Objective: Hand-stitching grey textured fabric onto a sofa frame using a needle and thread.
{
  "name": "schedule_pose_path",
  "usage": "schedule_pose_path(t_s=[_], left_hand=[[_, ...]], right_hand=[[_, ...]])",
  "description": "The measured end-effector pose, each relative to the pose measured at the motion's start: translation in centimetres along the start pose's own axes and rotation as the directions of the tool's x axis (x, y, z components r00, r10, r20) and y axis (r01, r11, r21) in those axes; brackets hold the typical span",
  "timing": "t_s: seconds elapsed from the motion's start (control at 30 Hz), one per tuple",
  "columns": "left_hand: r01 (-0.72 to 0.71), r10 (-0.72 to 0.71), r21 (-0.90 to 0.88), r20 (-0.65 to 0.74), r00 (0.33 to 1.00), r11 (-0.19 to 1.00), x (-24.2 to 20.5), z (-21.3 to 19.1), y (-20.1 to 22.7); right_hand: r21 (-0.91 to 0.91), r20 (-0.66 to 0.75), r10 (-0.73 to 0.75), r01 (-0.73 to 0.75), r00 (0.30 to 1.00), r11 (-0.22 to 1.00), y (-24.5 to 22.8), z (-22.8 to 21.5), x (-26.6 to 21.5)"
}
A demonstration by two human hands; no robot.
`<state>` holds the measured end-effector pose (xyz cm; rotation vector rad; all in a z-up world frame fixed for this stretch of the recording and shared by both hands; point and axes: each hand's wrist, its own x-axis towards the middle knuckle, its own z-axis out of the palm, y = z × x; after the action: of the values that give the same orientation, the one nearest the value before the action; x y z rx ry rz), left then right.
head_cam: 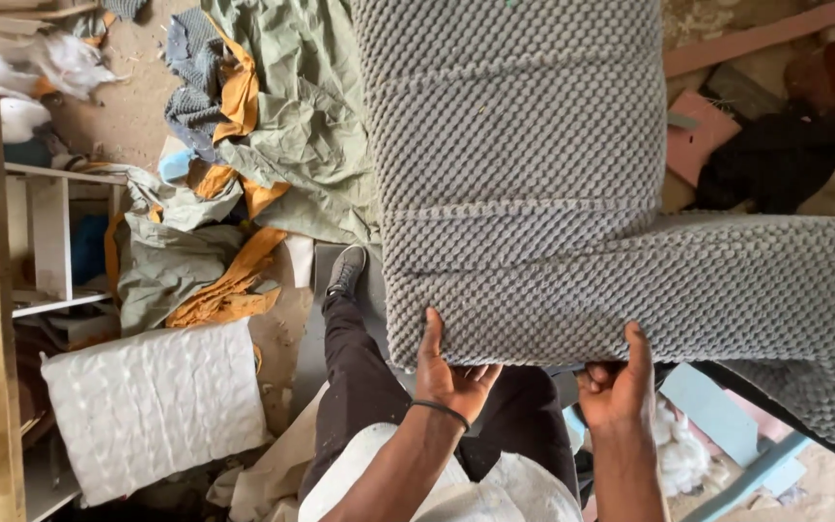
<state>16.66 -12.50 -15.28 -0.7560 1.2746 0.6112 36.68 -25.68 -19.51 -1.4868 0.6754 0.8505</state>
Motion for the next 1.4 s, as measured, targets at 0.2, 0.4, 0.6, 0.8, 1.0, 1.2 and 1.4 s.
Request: schedule_pose_path(t_s=[0.2, 0.4, 0.6, 0.8, 1.0, 1.2, 1.4], left_hand=[[-0.037, 0.043, 0.041, -0.142, 0.989, 0.998, -5.9, 3.7, 4.0], [-0.018, 0.030, 0.127, -0.098, 0.995, 0.992, -8.2, 4.6, 13.5], [-0.002, 0.033, 0.242, -0.124, 0.992, 0.970, -7.3, 5.1, 23.7], [-0.036, 0.083, 0.298, -0.145, 0.986, 0.954, -6.7, 5.4, 28.5], [-0.004, 0.018, 0.515, -0.022, 1.000, 0.857, -3.9, 2.9, 29.3], [-0.014, 0.019, 0.747, 0.001, 1.000, 0.665, -4.3, 2.1, 30.8], [-0.146, -0.046, 0.989, 0.147, 0.988, 0.037, -11.0, 3.5, 25.2]], right_hand=[[-0.016, -0.039, 0.001, -0.001, 0.999, 1.000, 1.3, 3.3, -3.4], [0.094, -0.034, 0.036, -0.033, 0.999, 0.995, 6.6, 9.2, -7.6], [0.173, -0.082, 0.039, -0.024, 0.996, 0.985, 13.3, 16.8, -11.6], [0.145, -0.074, 0.144, -0.133, 0.987, 0.981, 15.1, 21.2, -15.6], [-0.130, -0.120, 0.100, -0.115, 0.988, 0.985, 15.7, 18.3, -13.9], [-0.058, -0.181, -0.046, 0.036, 0.982, 0.998, 16.4, 16.3, -19.1], [0.098, -0.313, -0.261, 0.305, 0.913, 0.947, 15.8, 9.2, -22.9]])
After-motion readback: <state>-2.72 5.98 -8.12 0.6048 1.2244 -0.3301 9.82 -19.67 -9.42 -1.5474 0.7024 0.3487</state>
